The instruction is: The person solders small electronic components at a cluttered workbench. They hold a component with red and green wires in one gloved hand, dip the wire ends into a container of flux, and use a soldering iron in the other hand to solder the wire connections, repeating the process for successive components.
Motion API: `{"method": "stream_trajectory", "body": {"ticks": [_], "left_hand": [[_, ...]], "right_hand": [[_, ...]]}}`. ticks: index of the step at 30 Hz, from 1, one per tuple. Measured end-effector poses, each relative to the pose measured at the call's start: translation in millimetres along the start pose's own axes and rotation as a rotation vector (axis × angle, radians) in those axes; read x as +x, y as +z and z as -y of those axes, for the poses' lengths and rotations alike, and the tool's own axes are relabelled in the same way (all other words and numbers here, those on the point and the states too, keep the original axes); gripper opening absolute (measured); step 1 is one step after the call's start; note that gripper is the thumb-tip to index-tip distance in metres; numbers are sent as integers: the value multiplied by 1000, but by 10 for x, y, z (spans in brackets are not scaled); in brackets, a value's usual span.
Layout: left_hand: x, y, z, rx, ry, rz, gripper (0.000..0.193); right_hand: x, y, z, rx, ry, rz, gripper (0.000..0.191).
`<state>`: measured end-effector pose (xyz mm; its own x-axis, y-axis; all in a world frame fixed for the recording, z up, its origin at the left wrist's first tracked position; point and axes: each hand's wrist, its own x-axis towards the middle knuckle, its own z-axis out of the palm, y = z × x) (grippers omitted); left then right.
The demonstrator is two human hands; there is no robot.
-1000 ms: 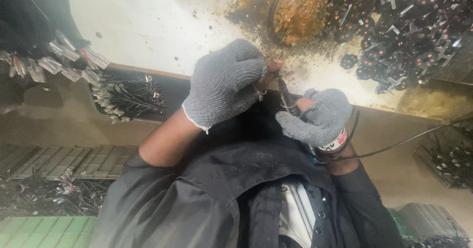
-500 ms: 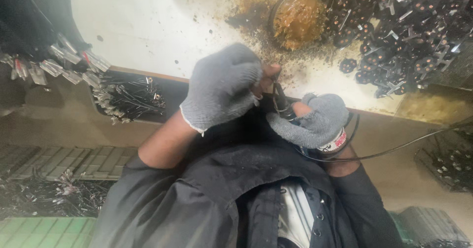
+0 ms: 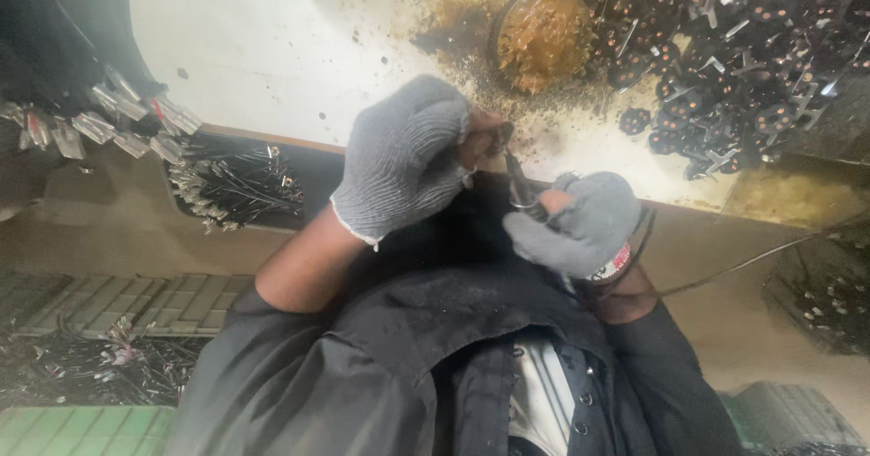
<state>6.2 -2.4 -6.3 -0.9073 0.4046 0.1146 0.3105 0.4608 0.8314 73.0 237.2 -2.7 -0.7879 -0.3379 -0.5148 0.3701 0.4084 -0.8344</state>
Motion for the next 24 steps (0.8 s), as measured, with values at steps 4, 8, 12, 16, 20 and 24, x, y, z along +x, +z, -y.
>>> {"method": "stream_trajectory", "body": {"ticks": [4,8,12,16,20,24], "left_hand": [[-54,-45,20,-74,24,65,15],[-67,-25,24,18,32,108,16],[-48,26,9,44,-33,68,12],[-56,-10,17,20,72,102,12],[-57,35,22,83,68,4,12],[-81,74,11,143,175,-98,16]], "right_hand": [[-53,1,-70,-433,-671,-382,26],[-127,78,-147,-273,-530,-453,35],[-218,82,-178,-273,-501,-458,37],[-194,84,-171,-231,-469,-444,37],[-162,31,-113,-252,-477,-389,38],[-251,-102,-34,106,-251,-216,60]]}}
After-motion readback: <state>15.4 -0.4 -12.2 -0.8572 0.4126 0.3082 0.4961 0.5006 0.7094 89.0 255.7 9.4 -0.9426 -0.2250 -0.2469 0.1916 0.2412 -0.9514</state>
